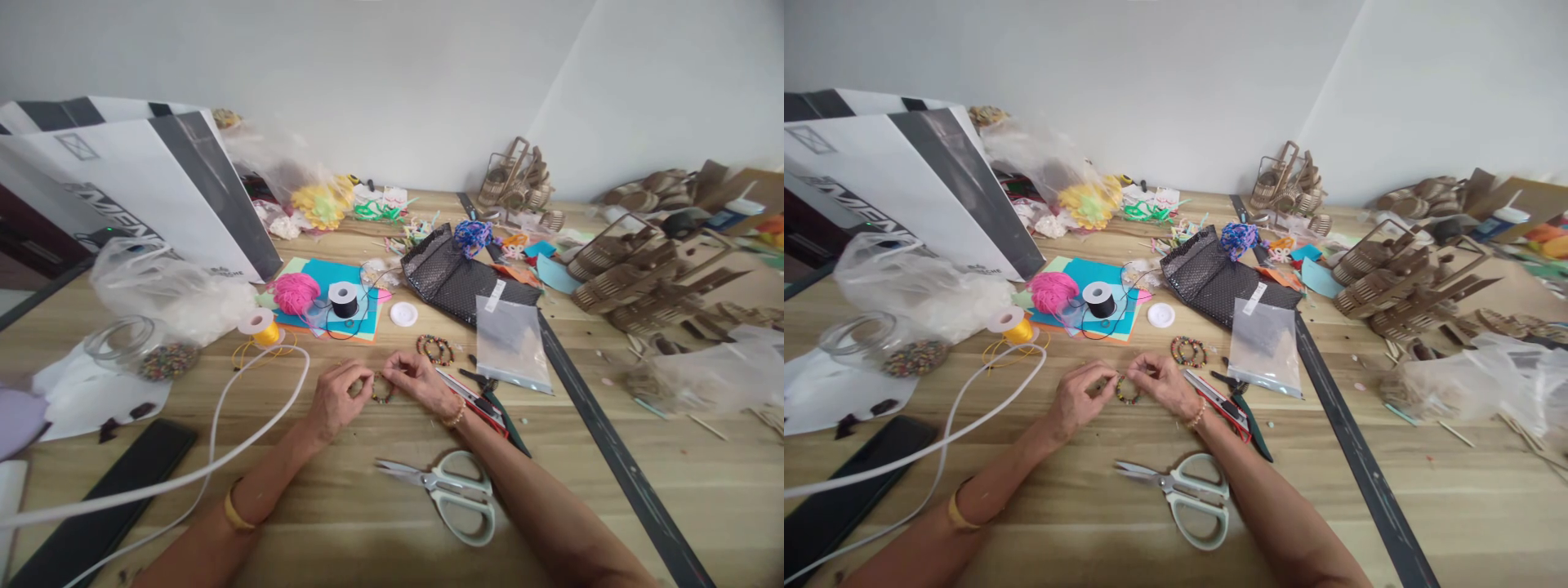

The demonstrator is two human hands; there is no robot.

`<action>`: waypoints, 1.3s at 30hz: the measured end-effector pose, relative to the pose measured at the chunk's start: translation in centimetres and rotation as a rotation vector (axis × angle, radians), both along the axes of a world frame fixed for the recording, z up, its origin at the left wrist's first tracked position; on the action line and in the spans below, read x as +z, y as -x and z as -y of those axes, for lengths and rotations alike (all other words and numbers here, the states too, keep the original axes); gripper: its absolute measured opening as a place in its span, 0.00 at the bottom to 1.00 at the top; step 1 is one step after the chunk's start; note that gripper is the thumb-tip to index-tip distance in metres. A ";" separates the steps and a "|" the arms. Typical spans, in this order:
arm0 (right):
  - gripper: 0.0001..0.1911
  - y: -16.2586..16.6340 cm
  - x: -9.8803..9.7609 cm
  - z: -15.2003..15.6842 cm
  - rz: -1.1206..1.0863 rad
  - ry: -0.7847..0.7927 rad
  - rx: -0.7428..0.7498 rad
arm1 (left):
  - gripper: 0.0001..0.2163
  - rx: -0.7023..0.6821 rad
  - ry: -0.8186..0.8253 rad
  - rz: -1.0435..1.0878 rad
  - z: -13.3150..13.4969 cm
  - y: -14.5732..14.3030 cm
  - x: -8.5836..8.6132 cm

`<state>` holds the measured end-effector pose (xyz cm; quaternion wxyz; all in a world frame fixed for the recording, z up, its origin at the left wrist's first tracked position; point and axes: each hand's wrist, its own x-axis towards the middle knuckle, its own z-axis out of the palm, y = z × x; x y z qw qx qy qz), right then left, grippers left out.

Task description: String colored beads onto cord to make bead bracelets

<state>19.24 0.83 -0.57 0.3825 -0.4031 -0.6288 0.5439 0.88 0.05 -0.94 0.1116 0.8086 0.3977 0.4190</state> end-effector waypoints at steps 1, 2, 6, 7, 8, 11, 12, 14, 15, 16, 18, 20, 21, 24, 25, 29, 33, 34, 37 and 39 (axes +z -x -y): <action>0.15 0.0 0.0 0.0 -0.003 -0.012 -0.012 | 0.05 0.006 0.002 -0.001 0.0 0.0 0.0; 0.14 0.0 0.0 -0.1 -0.003 -0.026 -0.027 | 0.05 0.011 0.006 -0.002 -0.1 0.0 0.0; 0.11 0.0 -0.2 -0.3 0.038 -0.091 -0.090 | 0.06 0.029 0.026 0.008 -0.1 0.0 0.3; 0.10 0.0 -0.3 -0.4 0.055 -0.105 -0.103 | 0.06 0.030 0.028 0.009 -0.1 0.0 0.3; 0.10 -0.1 -0.5 -0.4 0.071 -0.119 -0.115 | 0.06 0.031 0.028 0.010 -0.1 0.0 0.4; 0.08 -0.1 -0.7 -0.5 0.121 -0.168 -0.138 | 0.06 0.035 0.034 0.001 -0.1 0.0 0.5; 0.08 -0.1 -0.7 -0.5 0.141 -0.187 -0.142 | 0.07 0.040 0.042 -0.002 -0.2 0.0 0.5; 0.07 -0.1 -0.6 -0.4 0.183 -0.219 -0.149 | 0.07 0.052 0.067 -0.003 -0.2 0.1 0.5; 0.07 -0.1 -0.5 -0.3 0.198 -0.227 -0.151 | 0.07 0.059 0.082 -0.002 -0.2 0.1 0.5; 0.07 0.0 -0.4 -0.3 0.204 -0.231 -0.153 | 0.07 0.066 0.097 0.000 -0.3 0.1 0.4; 0.06 0.0 -0.2 -0.2 0.193 -0.227 -0.142 | 0.07 0.078 0.125 -0.003 -0.3 0.1 0.3; 0.06 -0.1 0.0 -0.1 0.167 -0.216 -0.101 | 0.07 0.092 0.158 -0.007 -0.5 0.2 0.2; 0.06 -0.1 0.1 0.0 0.159 -0.213 -0.071 | 0.06 0.103 0.178 -0.007 -0.5 0.2 0.1; 0.07 -0.4 0.3 0.1 0.182 -0.216 0.022 | 0.06 0.156 0.269 0.009 -0.8 0.5 0.1; 0.07 -0.5 0.3 0.1 0.201 -0.222 0.042 | 0.06 0.175 0.311 0.019 -0.9 0.6 0.1; 0.08 -0.6 0.1 0.1 0.249 -0.222 0.074 | 0.06 0.203 0.500 0.137 -1.3 0.9 0.0; 0.09 -0.4 -0.2 0.1 0.198 -0.174 0.077 | 0.07 0.099 0.686 0.378 -1.4 0.8 0.0; 0.10 -0.4 -0.3 0.1 0.180 -0.167 0.067 | 0.08 0.061 0.730 0.420 -1.4 0.7 0.1; 0.10 -0.3 -0.3 0.0 0.136 -0.165 0.028 | 0.10 -0.019 0.826 0.493 -1.3 0.5 0.5; 0.11 -0.2 -0.3 0.0 0.113 -0.156 0.013 | 0.11 -0.059 0.864 0.527 -1.2 0.4 0.8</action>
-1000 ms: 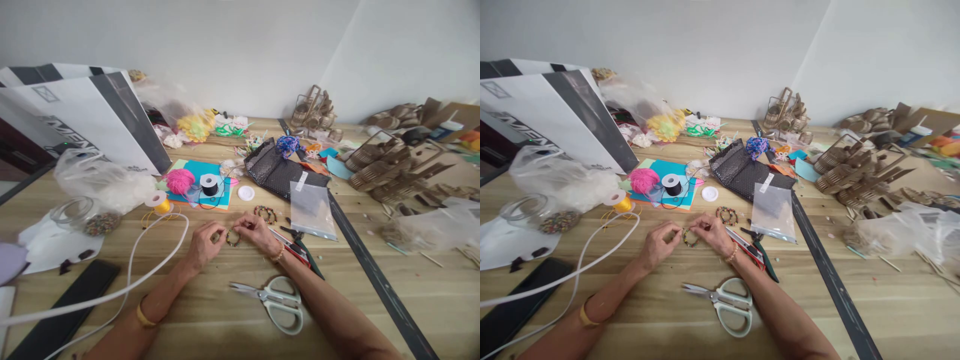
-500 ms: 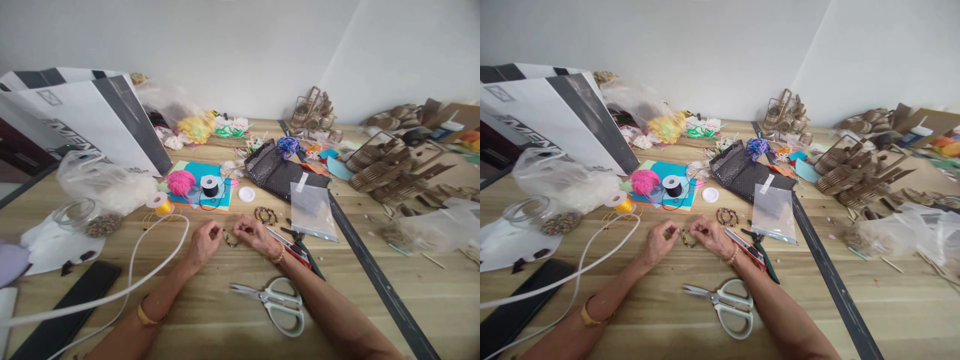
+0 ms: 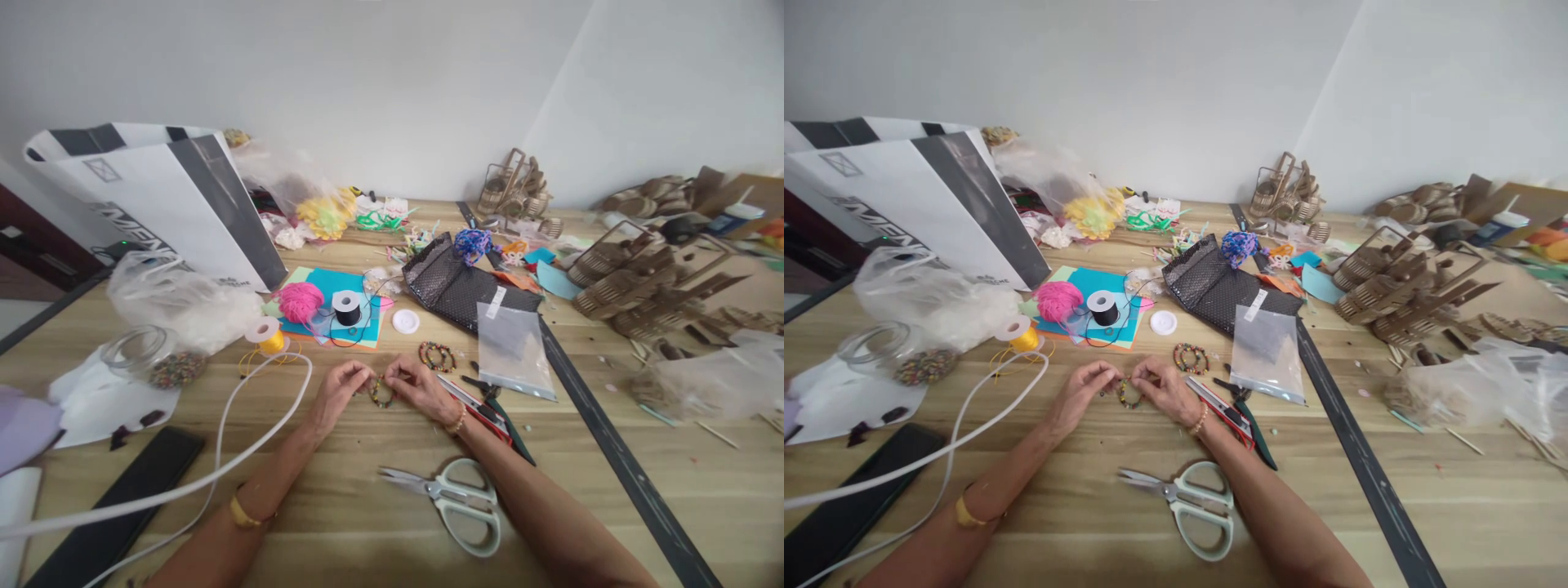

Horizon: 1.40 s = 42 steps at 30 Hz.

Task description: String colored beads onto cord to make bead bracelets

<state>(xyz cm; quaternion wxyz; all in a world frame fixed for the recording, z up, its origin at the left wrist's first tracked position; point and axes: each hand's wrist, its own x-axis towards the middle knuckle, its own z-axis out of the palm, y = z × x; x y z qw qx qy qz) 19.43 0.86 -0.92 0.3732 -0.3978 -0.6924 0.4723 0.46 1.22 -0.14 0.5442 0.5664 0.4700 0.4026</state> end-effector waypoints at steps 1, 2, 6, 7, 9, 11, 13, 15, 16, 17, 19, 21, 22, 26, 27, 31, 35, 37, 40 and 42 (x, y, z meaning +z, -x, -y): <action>0.11 0.0 0.0 0.0 -0.007 0.007 -0.002 | 0.11 -0.011 0.009 0.022 0.1 0.0 0.1; 0.11 0.1 -0.1 -0.1 -0.009 0.013 -0.004 | 0.12 -0.020 0.014 0.039 0.1 -0.1 0.2; 0.12 0.2 -0.2 0.0 0.011 0.022 -0.013 | 0.12 -0.032 0.015 0.038 0.2 -0.3 0.2; 0.11 0.2 -0.1 0.1 0.018 0.029 -0.011 | 0.12 -0.029 0.012 0.022 0.3 -0.3 0.2; 0.10 0.3 0.1 0.2 0.044 0.031 -0.015 | 0.12 -0.027 -0.003 -0.012 0.3 -0.5 0.2; 0.09 0.3 0.4 0.4 0.091 0.004 -0.033 | 0.12 -0.019 -0.029 -0.035 0.3 -0.6 0.1; 0.09 0.4 0.8 0.5 0.140 -0.042 -0.053 | 0.12 -0.009 -0.056 -0.055 0.4 -0.6 0.1; 0.08 0.5 1.2 0.6 0.181 -0.085 -0.062 | 0.11 -0.012 -0.083 -0.082 0.5 -0.7 0.1; 0.08 0.6 1.3 0.7 0.199 -0.102 -0.065 | 0.11 -0.018 -0.096 -0.098 0.5 -0.7 0.1; 0.09 0.7 1.5 0.7 0.216 -0.119 -0.073 | 0.11 -0.020 -0.110 -0.112 0.6 -0.7 0.2; 0.10 0.8 1.7 0.8 0.244 -0.140 -0.090 | 0.11 -0.017 -0.133 -0.125 0.7 -0.8 0.2; 0.09 0.8 1.9 0.9 0.258 -0.149 -0.097 | 0.11 -0.018 -0.134 -0.118 0.7 -0.9 0.3; 0.09 0.8 1.9 1.0 0.261 -0.152 -0.095 | 0.11 -0.022 -0.123 -0.107 0.7 -0.9 0.3; 0.11 0.7 1.9 0.9 0.268 -0.168 -0.083 | 0.11 -0.049 -0.028 -0.019 0.8 -0.9 0.4; 0.12 0.6 1.8 0.9 0.268 -0.169 -0.083 | 0.11 -0.052 -0.006 0.008 0.9 -0.9 0.4; 0.15 0.4 1.1 0.6 0.208 -0.157 -0.068 | 0.14 -0.066 0.042 0.096 0.9 -0.8 0.0; 0.16 0.5 0.6 0.4 0.116 -0.090 -0.062 | 0.16 -0.108 0.050 0.141 0.8 -1.0 -0.7; 0.17 0.5 0.7 0.4 0.074 -0.056 -0.048 | 0.16 -0.123 0.050 0.133 0.8 -1.1 -1.1; 0.17 0.6 1.0 0.3 0.010 -0.009 -0.033 | 0.14 -0.136 0.031 0.078 1.0 -1.4 -1.5; 0.17 0.6 1.1 0.3 -0.012 0.006 -0.036 | 0.11 -0.130 -0.017 0.009 1.2 -1.5 -1.4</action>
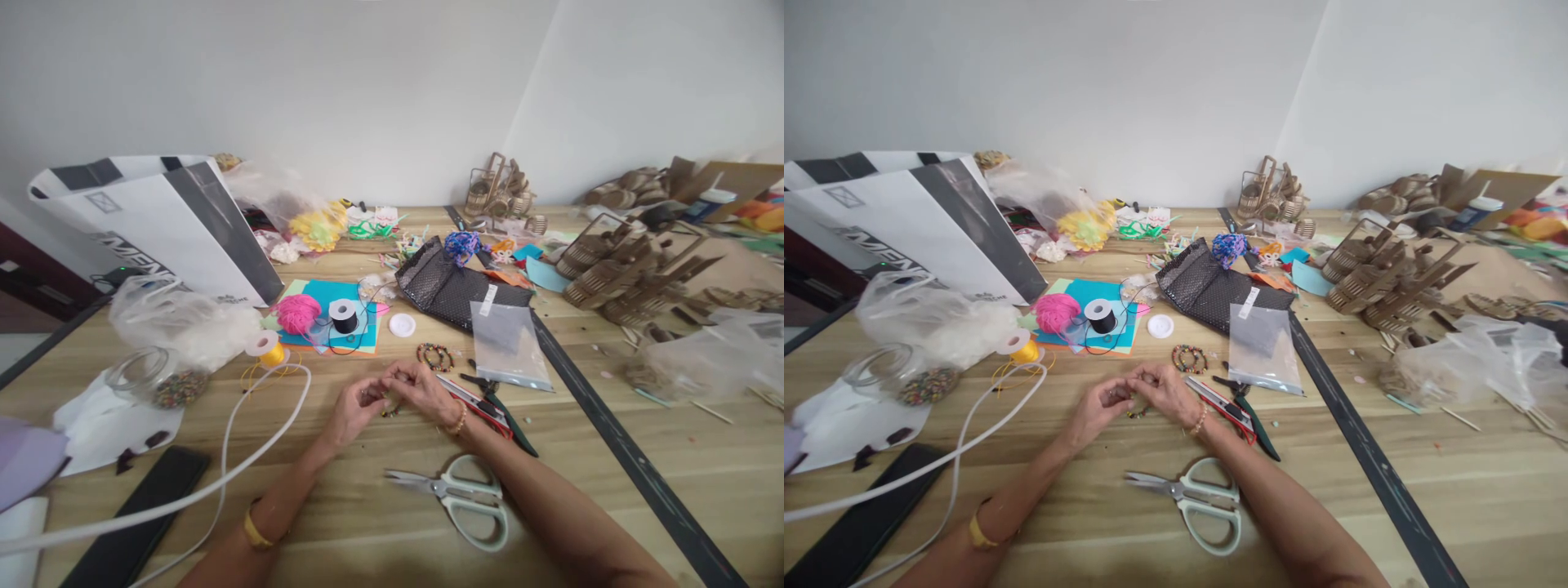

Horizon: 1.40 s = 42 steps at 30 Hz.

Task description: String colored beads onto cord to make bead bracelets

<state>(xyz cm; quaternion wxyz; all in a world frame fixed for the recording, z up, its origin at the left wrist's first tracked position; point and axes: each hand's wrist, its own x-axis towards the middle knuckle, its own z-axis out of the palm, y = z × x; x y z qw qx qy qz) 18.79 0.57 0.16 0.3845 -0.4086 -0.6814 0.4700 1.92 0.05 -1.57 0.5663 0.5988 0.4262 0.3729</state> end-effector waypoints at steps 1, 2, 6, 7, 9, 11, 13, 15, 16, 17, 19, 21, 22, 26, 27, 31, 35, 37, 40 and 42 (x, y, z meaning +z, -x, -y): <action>0.17 0.0 0.0 0.0 -0.002 0.001 0.000 | 0.09 0.006 -0.040 -0.033 0.1 0.0 0.1; 0.17 0.0 0.0 0.0 0.000 0.001 0.001 | 0.07 0.013 -0.086 -0.062 0.1 -0.1 0.2; 0.16 0.0 -0.1 0.1 0.030 0.004 0.000 | 0.05 0.034 -0.243 -0.141 0.0 0.1 0.8; 0.16 -0.1 -0.1 0.1 0.043 -0.003 -0.009 | 0.07 0.041 -0.254 -0.155 0.0 0.2 0.8; 0.16 -0.2 -0.1 0.0 0.081 -0.028 -0.040 | 0.08 0.060 -0.254 -0.180 -0.1 0.4 0.9; 0.15 -0.3 0.1 -0.2 0.137 -0.052 -0.074 | 0.09 0.082 -0.265 -0.211 -0.2 0.6 0.8; 0.14 -0.6 0.2 -0.3 0.213 -0.049 -0.074 | 0.09 0.114 -0.313 -0.257 -0.3 0.8 0.7; 0.11 -0.8 0.3 -0.4 0.286 -0.045 -0.038 | 0.09 0.151 -0.369 -0.303 -0.3 0.9 0.5; 0.10 -0.9 0.3 -0.5 0.313 -0.053 -0.019 | 0.09 0.166 -0.390 -0.324 -0.3 0.9 0.4; 0.10 -1.0 0.3 -0.5 0.332 -0.068 -0.005 | 0.09 0.174 -0.405 -0.346 -0.3 0.9 0.4; 0.10 -1.1 0.4 -0.4 0.348 -0.101 0.015 | 0.10 0.177 -0.416 -0.389 -0.3 0.9 0.3; 0.10 -1.1 0.6 -0.3 0.350 -0.105 0.033 | 0.10 0.175 -0.416 -0.427 -0.2 0.9 0.3; 0.10 -1.1 0.7 -0.3 0.350 -0.099 0.039 | 0.10 0.176 -0.415 -0.442 -0.2 1.0 0.3; 0.09 -1.2 0.9 -0.1 0.349 -0.098 0.035 | 0.10 0.202 -0.382 -0.471 -0.3 1.2 0.5; 0.09 -1.2 0.9 -0.1 0.347 -0.097 0.034 | 0.10 0.212 -0.355 -0.469 -0.4 1.2 0.5; 0.10 -1.4 0.7 -0.3 0.340 -0.047 0.010 | 0.11 0.184 -0.185 -0.330 -0.8 1.3 0.6; 0.12 -1.6 0.7 -0.6 0.331 -0.078 0.046 | 0.11 0.122 -0.034 -0.086 -0.9 1.2 1.4; 0.13 -1.8 1.0 -0.7 0.318 -0.106 0.071 | 0.11 0.095 0.055 0.022 -0.8 1.1 2.0; 0.13 -2.1 1.5 -0.7 0.307 -0.104 0.083 | 0.12 0.087 0.121 0.131 -0.6 1.1 2.7; 0.13 -2.3 1.7 -0.8 0.290 -0.092 0.085 | 0.12 0.099 0.119 0.153 -0.6 1.1 2.9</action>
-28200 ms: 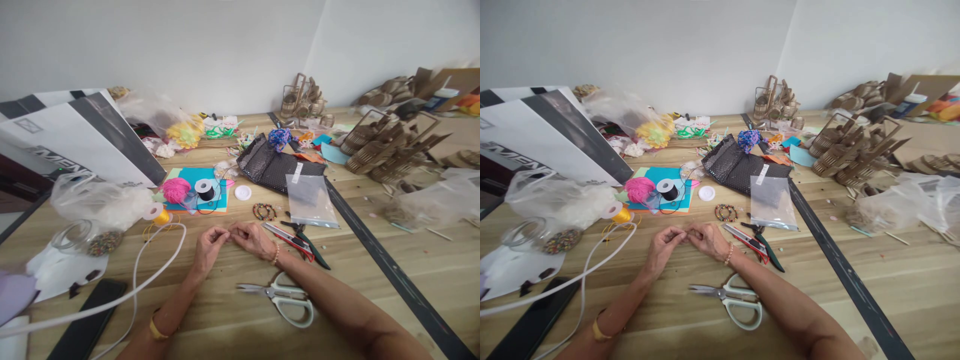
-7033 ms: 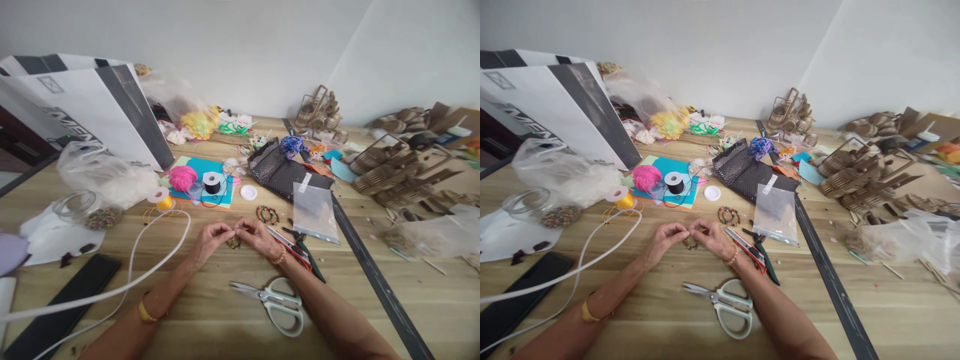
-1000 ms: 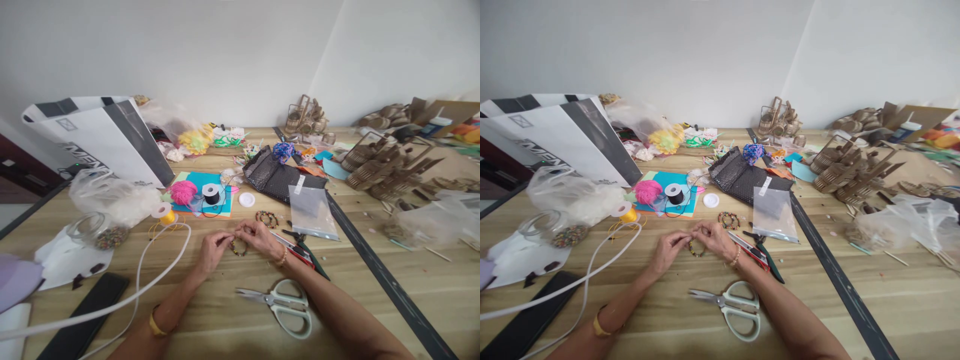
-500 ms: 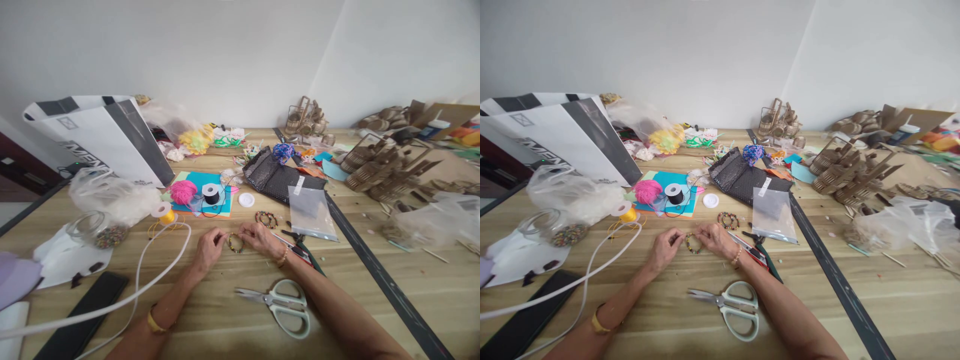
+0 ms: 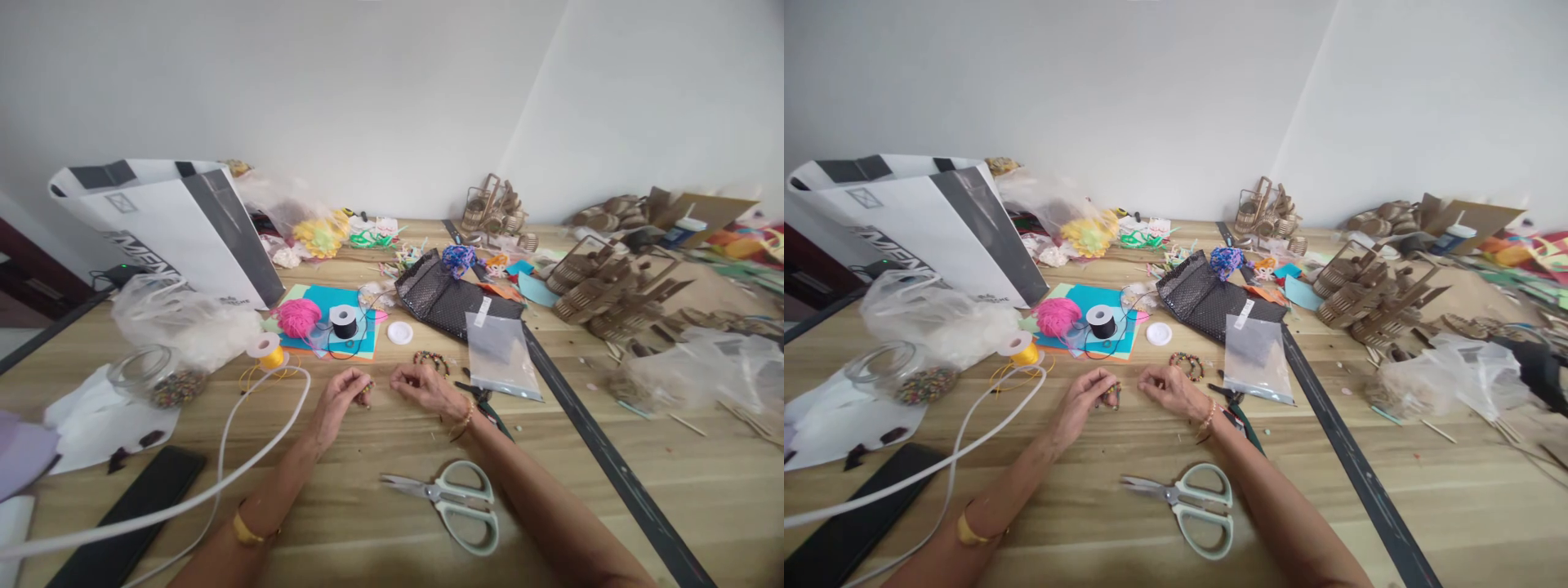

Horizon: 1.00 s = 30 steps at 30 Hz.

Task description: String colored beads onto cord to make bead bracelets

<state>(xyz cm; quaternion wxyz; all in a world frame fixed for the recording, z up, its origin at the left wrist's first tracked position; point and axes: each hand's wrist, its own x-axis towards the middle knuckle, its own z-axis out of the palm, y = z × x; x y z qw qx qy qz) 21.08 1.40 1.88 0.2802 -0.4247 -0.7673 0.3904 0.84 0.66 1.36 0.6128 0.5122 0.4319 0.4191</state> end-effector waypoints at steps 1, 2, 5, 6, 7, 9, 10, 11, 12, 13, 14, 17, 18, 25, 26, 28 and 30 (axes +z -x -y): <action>0.12 -0.1 0.1 0.0 -0.013 0.008 0.003 | 0.13 0.002 -0.004 -0.001 0.0 0.0 0.0; 0.12 -0.1 0.1 -0.1 -0.028 0.015 0.007 | 0.14 0.001 -0.006 -0.010 0.0 -0.1 0.0; 0.14 0.0 0.4 0.0 -0.056 0.041 0.041 | 0.15 -0.026 -0.010 -0.068 0.0 -0.2 -0.2; 0.16 0.2 0.5 0.1 -0.057 0.048 0.056 | 0.16 -0.040 -0.013 -0.085 0.0 -0.3 -0.4; 0.18 0.3 0.5 0.1 -0.052 0.050 0.070 | 0.16 -0.057 -0.016 -0.096 0.0 -0.3 -0.5; 0.21 0.6 0.7 0.2 -0.022 0.041 0.085 | 0.16 -0.095 -0.021 -0.101 0.1 -0.3 -0.6; 0.21 0.8 0.7 0.2 0.002 0.031 0.080 | 0.17 -0.116 -0.020 -0.095 0.1 -0.2 -0.7; 0.21 0.9 0.8 0.2 0.029 0.020 0.070 | 0.17 -0.133 -0.015 -0.085 0.1 -0.2 -0.7; 0.21 0.9 0.9 0.2 0.052 0.009 0.063 | 0.17 -0.147 -0.006 -0.070 0.2 0.0 -0.7; 0.21 1.0 1.0 0.2 0.066 -0.001 0.061 | 0.16 -0.157 0.007 -0.054 0.2 0.1 -0.7; 0.22 1.0 1.1 0.1 0.074 -0.010 0.067 | 0.15 -0.164 0.021 -0.038 0.2 0.2 -0.7; 0.24 0.9 1.4 0.3 0.112 -0.038 0.102 | 0.15 -0.167 0.060 -0.019 0.2 0.4 -0.8; 0.25 0.9 1.5 0.4 0.144 -0.046 0.107 | 0.15 -0.170 0.063 -0.019 0.1 0.4 -0.9; 0.18 1.0 1.6 1.2 0.248 -0.056 0.168 | 0.14 -0.184 0.036 -0.026 0.1 0.3 -1.1; 0.18 1.0 1.7 1.2 0.230 -0.060 0.184 | 0.14 -0.176 0.031 -0.027 0.1 0.3 -1.1; 0.20 1.0 1.9 1.2 0.213 -0.058 0.177 | 0.13 -0.169 0.014 -0.043 0.1 0.2 -1.1; 0.20 0.8 2.2 1.2 0.228 -0.045 0.135 | 0.12 -0.173 -0.019 -0.084 0.1 0.1 -1.1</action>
